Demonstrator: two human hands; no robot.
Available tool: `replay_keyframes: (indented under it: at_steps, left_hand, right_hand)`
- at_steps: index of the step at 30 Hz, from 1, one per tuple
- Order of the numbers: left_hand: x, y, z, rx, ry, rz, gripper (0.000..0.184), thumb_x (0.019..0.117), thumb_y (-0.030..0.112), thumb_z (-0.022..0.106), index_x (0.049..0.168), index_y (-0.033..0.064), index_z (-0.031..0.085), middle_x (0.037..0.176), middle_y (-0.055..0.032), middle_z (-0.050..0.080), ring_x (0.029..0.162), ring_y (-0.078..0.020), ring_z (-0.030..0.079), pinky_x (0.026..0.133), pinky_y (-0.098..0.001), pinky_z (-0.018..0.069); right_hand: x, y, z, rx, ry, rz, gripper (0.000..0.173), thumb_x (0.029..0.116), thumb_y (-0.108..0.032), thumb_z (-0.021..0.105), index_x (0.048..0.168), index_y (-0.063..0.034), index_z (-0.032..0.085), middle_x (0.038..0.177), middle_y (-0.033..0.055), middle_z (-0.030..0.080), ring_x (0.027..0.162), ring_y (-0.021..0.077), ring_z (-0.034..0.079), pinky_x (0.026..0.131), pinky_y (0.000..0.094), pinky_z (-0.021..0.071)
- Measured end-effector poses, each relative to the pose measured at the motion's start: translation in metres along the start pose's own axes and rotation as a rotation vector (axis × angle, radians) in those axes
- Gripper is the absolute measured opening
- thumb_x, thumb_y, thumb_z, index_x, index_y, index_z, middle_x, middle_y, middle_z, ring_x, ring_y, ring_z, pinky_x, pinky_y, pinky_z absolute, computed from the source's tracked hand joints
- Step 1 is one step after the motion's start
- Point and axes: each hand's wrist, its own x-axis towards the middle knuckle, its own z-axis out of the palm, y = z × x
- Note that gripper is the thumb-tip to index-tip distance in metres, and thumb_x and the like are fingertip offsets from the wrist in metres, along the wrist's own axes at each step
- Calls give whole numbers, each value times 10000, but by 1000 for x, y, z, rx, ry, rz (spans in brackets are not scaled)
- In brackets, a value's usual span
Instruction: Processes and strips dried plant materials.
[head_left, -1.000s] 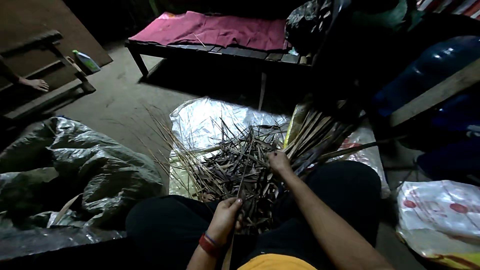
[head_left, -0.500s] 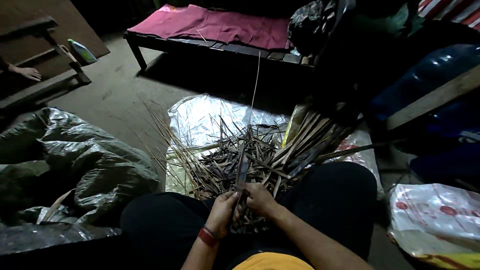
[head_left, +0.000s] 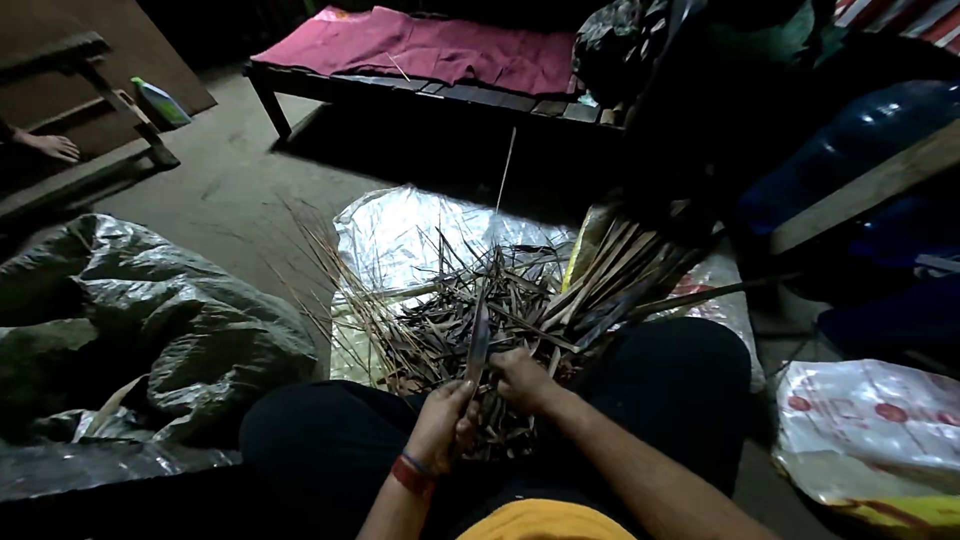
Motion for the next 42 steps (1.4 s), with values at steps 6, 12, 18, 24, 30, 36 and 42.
replay_keyframes:
  at_steps: [6, 12, 18, 24, 30, 36, 42]
  left_hand:
    - [1, -2, 6, -135, -85, -90, 210, 1125, 164, 350, 994, 92, 499, 564, 69, 428, 362, 36, 357, 343, -94, 324]
    - [-15, -21, -2, -151, -153, -119, 255, 1123, 148, 346, 957, 84, 530, 548, 67, 446, 356, 38, 372, 339, -92, 331]
    - [-19, -22, -8, -21, -64, -58, 216, 1111, 125, 398, 1007, 44, 568, 590, 28, 497, 388, 12, 399, 361, -115, 343]
    - [8, -14, 2, 146, 20, 6, 222, 1102, 162, 465, 1079, -13, 600, 656, -38, 613, 471, -74, 562, 446, -194, 482]
    - [1, -15, -6, 262, -101, 1, 277, 1123, 145, 374, 1103, -37, 582, 727, -80, 704, 600, -160, 706, 589, -292, 609]
    - [8, -2, -3, 91, 88, 74, 261, 1125, 167, 380, 1052, 4, 570, 621, 6, 528, 439, -31, 463, 407, -157, 390]
    - [11, -4, 7, 48, 41, 70, 260, 1111, 105, 375, 938, 47, 561, 574, 44, 450, 412, -4, 375, 384, -136, 322]
  right_hand:
    - [6, -6, 4, -165, 16, 153, 319, 1009, -142, 582, 1190, 110, 656, 1225, 283, 672, 1220, 421, 627, 1061, 550, 458]
    - [37, 18, -18, -231, 74, 269, 342, 1050, -156, 514, 1291, 57, 631, 1300, 270, 652, 1278, 423, 598, 1082, 578, 438]
    - [58, 43, -51, 206, 312, 565, 334, 1065, -128, 504, 1328, 39, 625, 1272, 272, 648, 1200, 382, 627, 1047, 547, 467]
    - [22, 10, -12, 710, -25, 343, 316, 1102, -268, 498, 1031, 9, 633, 704, -15, 520, 558, 63, 471, 561, 248, 437]
    - [26, 10, -24, 845, 198, 289, 255, 1108, -193, 486, 1031, 11, 619, 680, -14, 529, 524, 50, 480, 514, 214, 435]
    - [7, 9, 5, 458, -1, 9, 259, 989, -3, 508, 1164, 74, 682, 951, 134, 694, 841, 168, 642, 811, 355, 533]
    - [3, -8, 15, -108, -148, -22, 260, 982, -58, 576, 1154, 106, 680, 1164, 292, 682, 1176, 434, 634, 1044, 566, 454]
